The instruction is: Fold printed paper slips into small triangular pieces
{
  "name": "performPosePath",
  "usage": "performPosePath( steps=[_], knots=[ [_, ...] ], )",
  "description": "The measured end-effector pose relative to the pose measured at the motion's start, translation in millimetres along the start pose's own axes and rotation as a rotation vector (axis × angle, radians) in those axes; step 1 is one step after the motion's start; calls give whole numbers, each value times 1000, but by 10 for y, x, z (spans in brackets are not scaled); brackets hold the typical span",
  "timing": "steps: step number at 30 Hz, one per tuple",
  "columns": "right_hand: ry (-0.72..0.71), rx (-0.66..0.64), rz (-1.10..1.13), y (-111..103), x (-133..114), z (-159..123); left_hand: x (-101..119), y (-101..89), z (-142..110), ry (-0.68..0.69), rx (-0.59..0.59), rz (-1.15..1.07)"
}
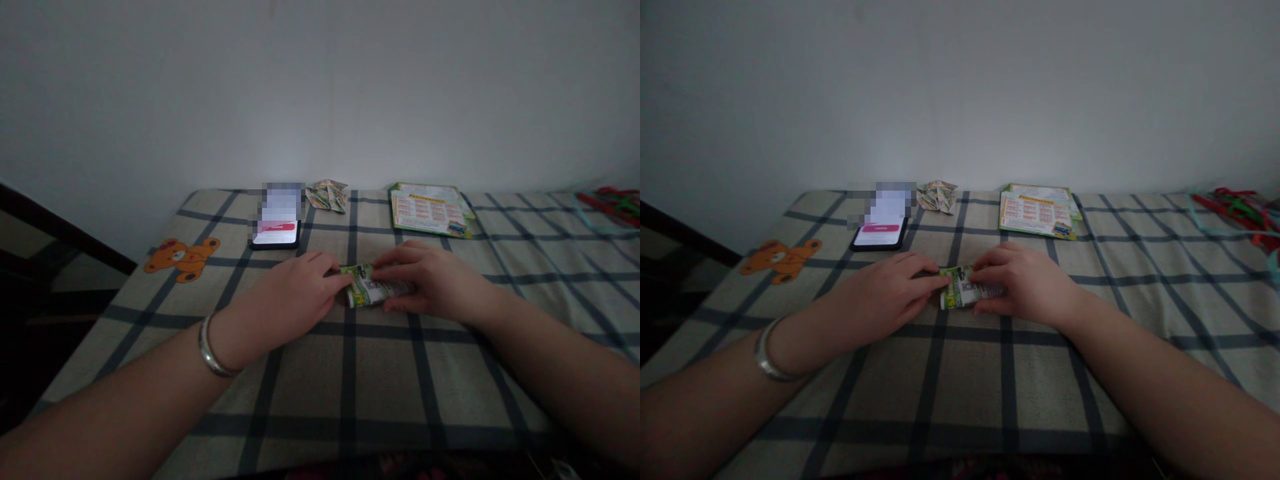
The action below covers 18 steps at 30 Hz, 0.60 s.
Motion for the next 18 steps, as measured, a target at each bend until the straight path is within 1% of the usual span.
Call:
performPosePath(
  steps=[8, 13, 18],
  knots=[
    [-55, 40, -72, 8, -55, 12, -21, 18, 27, 1, 31, 9],
    [-34, 55, -71, 31, -52, 21, -34, -6, 33, -16, 55, -88],
    [-40, 75, -97, 48, -94, 58, -51, -20, 56, -65, 58, -167]
  ],
)
Point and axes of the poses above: each hand's wrist, its own z-axis towards the middle knuckle, its own y-axis out of the palm, x = y × z, the point moved 6 cm from there along z, towards the middle knuckle, and after that the axes turned 10 degrees about -y, right-handed, at the moved point
